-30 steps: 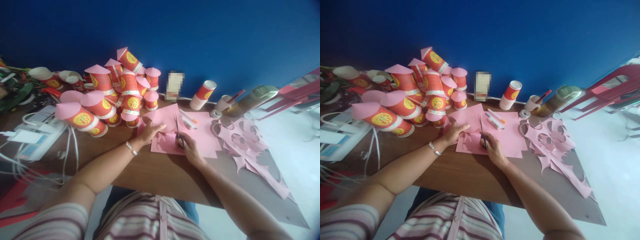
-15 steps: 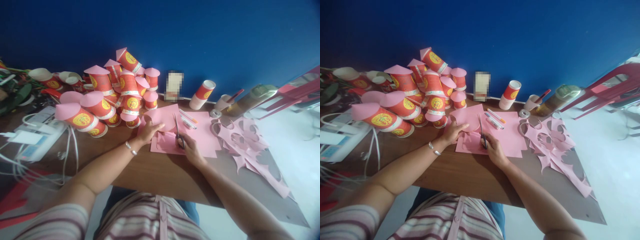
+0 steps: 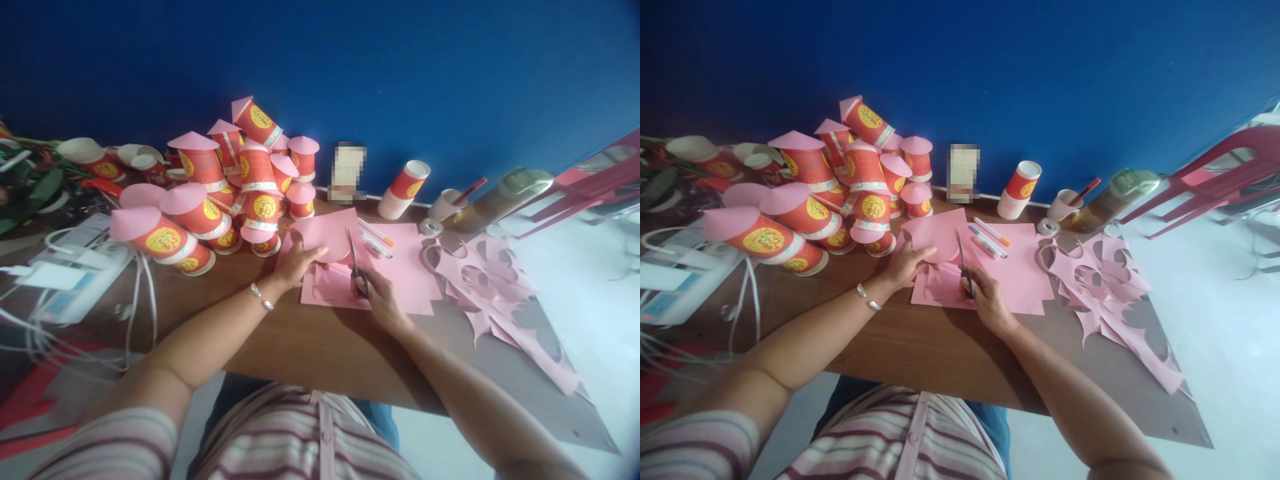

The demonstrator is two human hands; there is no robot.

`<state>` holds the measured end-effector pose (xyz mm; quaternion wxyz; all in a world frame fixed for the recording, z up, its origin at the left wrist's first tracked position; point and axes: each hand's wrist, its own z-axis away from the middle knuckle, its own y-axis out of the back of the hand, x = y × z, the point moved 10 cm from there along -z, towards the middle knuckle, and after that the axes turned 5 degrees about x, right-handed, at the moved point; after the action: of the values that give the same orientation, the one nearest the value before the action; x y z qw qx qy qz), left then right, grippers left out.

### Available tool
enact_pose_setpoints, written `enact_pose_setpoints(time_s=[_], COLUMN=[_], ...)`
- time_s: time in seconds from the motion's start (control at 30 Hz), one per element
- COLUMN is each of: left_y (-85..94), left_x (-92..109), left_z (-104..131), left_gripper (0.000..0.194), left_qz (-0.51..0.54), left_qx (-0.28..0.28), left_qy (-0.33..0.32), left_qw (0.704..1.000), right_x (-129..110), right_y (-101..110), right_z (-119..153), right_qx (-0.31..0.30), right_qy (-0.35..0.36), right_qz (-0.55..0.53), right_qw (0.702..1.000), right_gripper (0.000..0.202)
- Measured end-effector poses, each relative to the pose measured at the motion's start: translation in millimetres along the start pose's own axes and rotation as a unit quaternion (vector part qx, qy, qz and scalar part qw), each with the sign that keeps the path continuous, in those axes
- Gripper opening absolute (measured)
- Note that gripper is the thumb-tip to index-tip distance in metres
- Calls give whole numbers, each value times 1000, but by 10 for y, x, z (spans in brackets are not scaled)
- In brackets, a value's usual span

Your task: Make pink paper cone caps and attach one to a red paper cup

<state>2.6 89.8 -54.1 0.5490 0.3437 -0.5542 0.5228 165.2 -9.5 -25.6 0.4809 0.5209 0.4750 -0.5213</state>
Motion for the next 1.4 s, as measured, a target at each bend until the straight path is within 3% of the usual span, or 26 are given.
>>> enact_pose_setpoints(time_s=[0.53,0.83,1.17,1.4], left_y=[25,79,16,49], left_x=[19,53,243,207], left_z=[-2,-25,48,19], left_gripper=[51,34,51,49], left_qz=[11,-52,-116,-89], left_qx=[6,34,23,36], left_qy=[0,-30,-61,-65], left_qw=[1000,998,991,993], right_x=[7,-8,-10,-21], right_y=[-8,-11,-29,-24], right_z=[2,18,24,32], right_qx=[-1,-5,-4,0], right_qy=[-1,2,-9,-13], right_qz=[-5,17,11,15], right_qw=[1000,1000,1000,1000], right_gripper=[53,51,54,52])
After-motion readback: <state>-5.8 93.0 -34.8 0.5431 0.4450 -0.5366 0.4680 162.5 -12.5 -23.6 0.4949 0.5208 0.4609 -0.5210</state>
